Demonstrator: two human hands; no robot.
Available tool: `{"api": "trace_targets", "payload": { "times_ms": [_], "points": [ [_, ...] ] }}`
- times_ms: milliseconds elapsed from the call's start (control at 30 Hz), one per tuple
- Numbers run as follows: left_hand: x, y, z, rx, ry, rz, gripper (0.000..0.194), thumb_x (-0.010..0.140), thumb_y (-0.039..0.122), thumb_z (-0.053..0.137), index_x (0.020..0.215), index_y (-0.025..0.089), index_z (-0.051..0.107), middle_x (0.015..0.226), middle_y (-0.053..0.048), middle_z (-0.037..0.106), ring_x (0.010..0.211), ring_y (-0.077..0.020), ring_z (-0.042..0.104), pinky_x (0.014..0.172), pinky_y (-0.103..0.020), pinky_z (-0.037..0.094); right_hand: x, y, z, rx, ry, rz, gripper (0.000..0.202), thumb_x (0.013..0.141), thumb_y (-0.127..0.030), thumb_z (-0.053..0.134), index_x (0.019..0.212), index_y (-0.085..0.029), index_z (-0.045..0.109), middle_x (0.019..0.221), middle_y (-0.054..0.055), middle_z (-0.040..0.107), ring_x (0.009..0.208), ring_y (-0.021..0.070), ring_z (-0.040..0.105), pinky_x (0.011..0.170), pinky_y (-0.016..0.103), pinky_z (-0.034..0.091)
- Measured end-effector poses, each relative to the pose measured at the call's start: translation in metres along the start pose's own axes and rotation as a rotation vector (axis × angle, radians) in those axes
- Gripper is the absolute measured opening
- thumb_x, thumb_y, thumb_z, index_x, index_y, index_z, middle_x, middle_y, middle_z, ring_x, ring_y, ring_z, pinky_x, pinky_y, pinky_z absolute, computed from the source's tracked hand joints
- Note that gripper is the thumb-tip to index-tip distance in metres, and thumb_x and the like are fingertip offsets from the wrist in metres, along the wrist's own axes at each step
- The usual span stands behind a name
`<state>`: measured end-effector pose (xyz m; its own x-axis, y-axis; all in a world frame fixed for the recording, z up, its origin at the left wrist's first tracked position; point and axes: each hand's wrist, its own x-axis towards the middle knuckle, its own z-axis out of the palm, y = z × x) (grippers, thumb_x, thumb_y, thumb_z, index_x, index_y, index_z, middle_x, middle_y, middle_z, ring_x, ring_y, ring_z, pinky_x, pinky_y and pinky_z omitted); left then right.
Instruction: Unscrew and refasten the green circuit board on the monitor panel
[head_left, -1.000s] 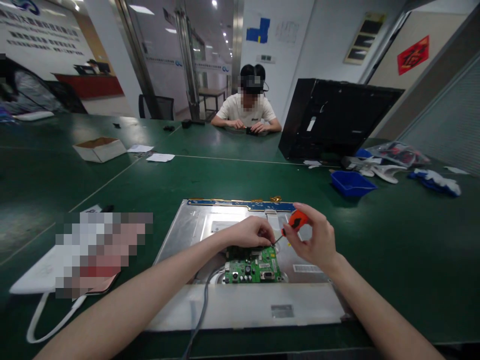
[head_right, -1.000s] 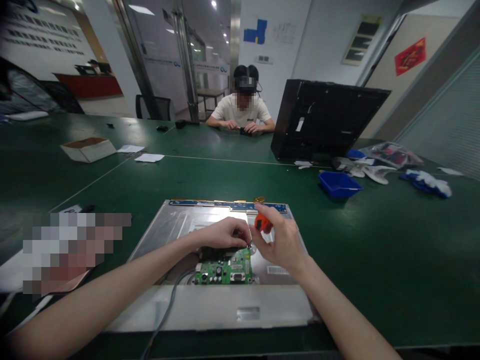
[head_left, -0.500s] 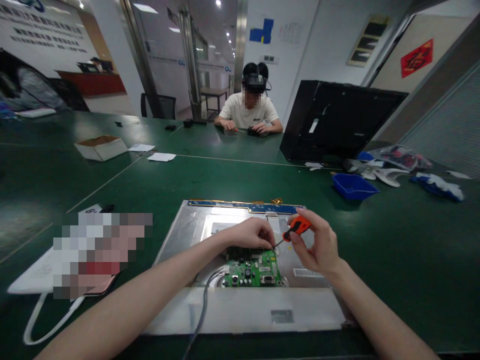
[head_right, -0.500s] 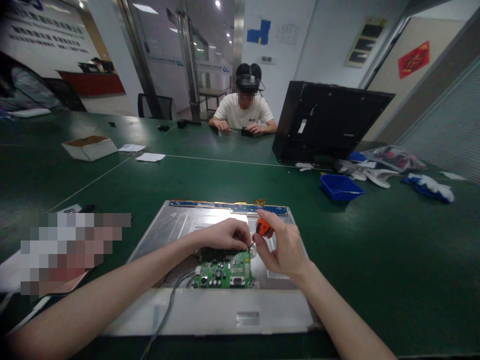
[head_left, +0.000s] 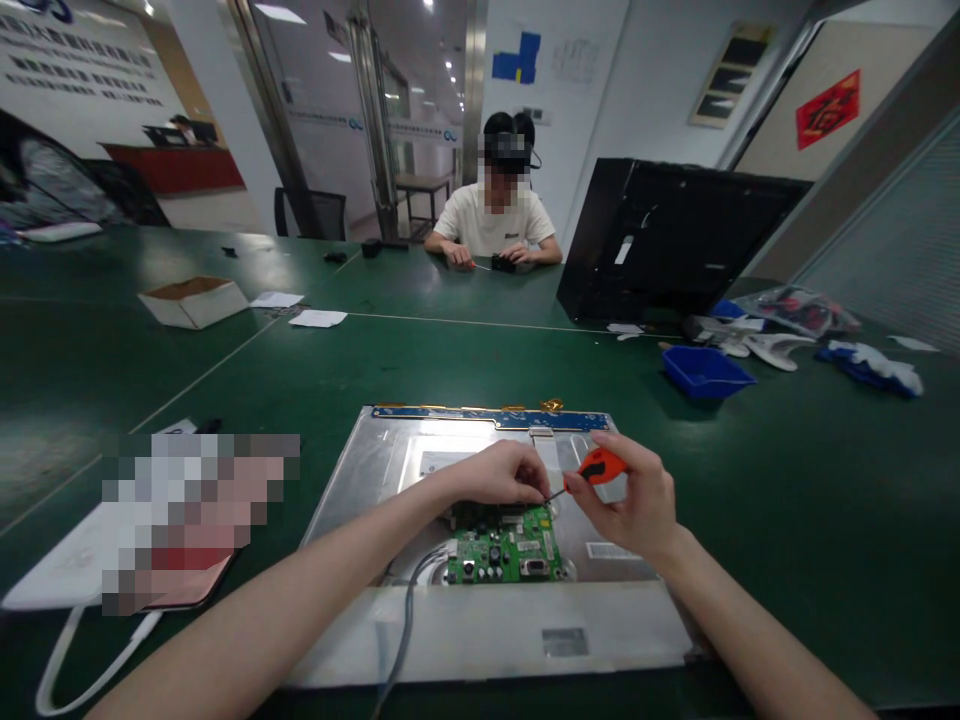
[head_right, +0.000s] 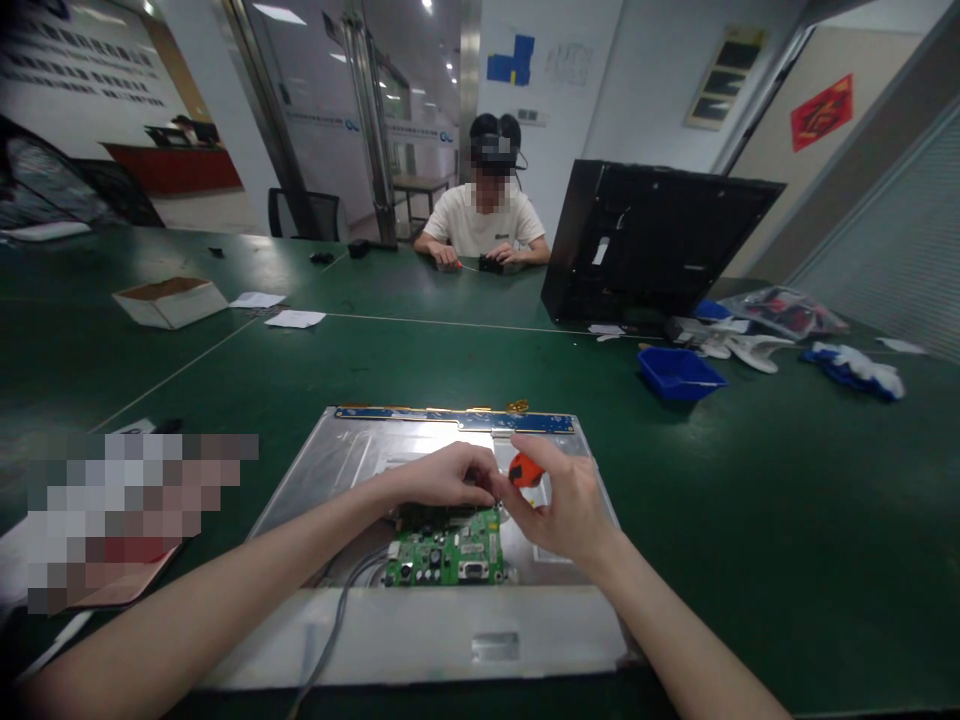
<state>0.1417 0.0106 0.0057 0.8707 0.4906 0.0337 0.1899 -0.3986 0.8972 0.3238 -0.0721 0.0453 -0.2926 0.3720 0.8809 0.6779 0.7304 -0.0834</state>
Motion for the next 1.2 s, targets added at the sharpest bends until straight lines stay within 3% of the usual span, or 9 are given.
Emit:
{"api": "trace_targets", "payload": {
  "times_ms": [100, 267, 433, 733, 1067, 1200],
  "points": [
    [-0.001, 0.002, 0.001, 0.010, -0.005, -0.001, 0.009, 0.075, 0.012, 0.071, 0.083, 0.014, 0.071, 0.076, 0.000, 0.063, 0.069, -0.0118, 0.057, 0.064, -0.021, 0.044, -0.001, 0.001, 0.001, 0.038, -0.017, 0.032, 0.060, 0.086, -0.019, 0.064, 0.140, -0.023, 0.039, 0.074, -0.003, 0.061, 0.054, 0.0137, 0.061, 0.048, 0.024, 0.051],
    [-0.002, 0.003, 0.005, 0.050, 0.021, 0.007, 0.008, 0.074, 0.012, 0.071, 0.082, 0.013, 0.071, 0.079, -0.001, 0.064, 0.070, -0.0130, 0.058, 0.065, -0.023, 0.044, -0.009, 0.007, 0.002, 0.116, -0.038, 0.134, 0.054, 0.088, -0.025, 0.059, 0.138, -0.023, 0.038, 0.086, 0.001, 0.061, 0.064, 0.0161, 0.062, 0.059, 0.032, 0.053],
    [-0.005, 0.004, 0.008, 0.084, 0.039, 0.006, 0.009, 0.076, 0.011, 0.068, 0.084, 0.013, 0.072, 0.079, -0.002, 0.065, 0.070, -0.0132, 0.058, 0.065, -0.023, 0.044, -0.013, 0.008, 0.005, 0.192, -0.022, 0.209, 0.051, 0.089, -0.021, 0.055, 0.136, -0.022, 0.038, 0.088, 0.002, 0.061, 0.070, 0.0174, 0.063, 0.065, 0.036, 0.053],
    [-0.006, 0.005, 0.007, 0.068, 0.029, 0.000, 0.012, 0.076, 0.009, 0.066, 0.085, 0.011, 0.073, 0.076, -0.003, 0.067, 0.069, -0.0140, 0.060, 0.065, -0.023, 0.045, -0.011, 0.009, 0.004, 0.174, -0.018, 0.214, 0.053, 0.087, -0.018, 0.058, 0.136, -0.023, 0.039, 0.086, 0.001, 0.062, 0.069, 0.0165, 0.064, 0.060, 0.030, 0.054],
    [-0.005, 0.007, 0.005, 0.105, 0.003, -0.019, 0.010, 0.076, 0.009, 0.067, 0.083, 0.012, 0.074, 0.077, -0.002, 0.068, 0.070, -0.0131, 0.060, 0.067, -0.021, 0.045, -0.016, 0.006, 0.003, 0.168, -0.031, 0.153, 0.054, 0.087, -0.018, 0.061, 0.136, -0.022, 0.040, 0.087, 0.002, 0.063, 0.069, 0.0173, 0.064, 0.066, 0.034, 0.054],
    [-0.004, 0.008, 0.004, 0.129, -0.011, -0.020, 0.012, 0.076, 0.008, 0.067, 0.084, 0.014, 0.074, 0.077, -0.001, 0.068, 0.070, -0.0125, 0.059, 0.066, -0.020, 0.044, -0.018, 0.004, 0.002, 0.147, -0.031, 0.163, 0.055, 0.086, -0.017, 0.063, 0.136, -0.022, 0.042, 0.084, 0.001, 0.062, 0.064, 0.0160, 0.064, 0.061, 0.031, 0.055]
  ]
}}
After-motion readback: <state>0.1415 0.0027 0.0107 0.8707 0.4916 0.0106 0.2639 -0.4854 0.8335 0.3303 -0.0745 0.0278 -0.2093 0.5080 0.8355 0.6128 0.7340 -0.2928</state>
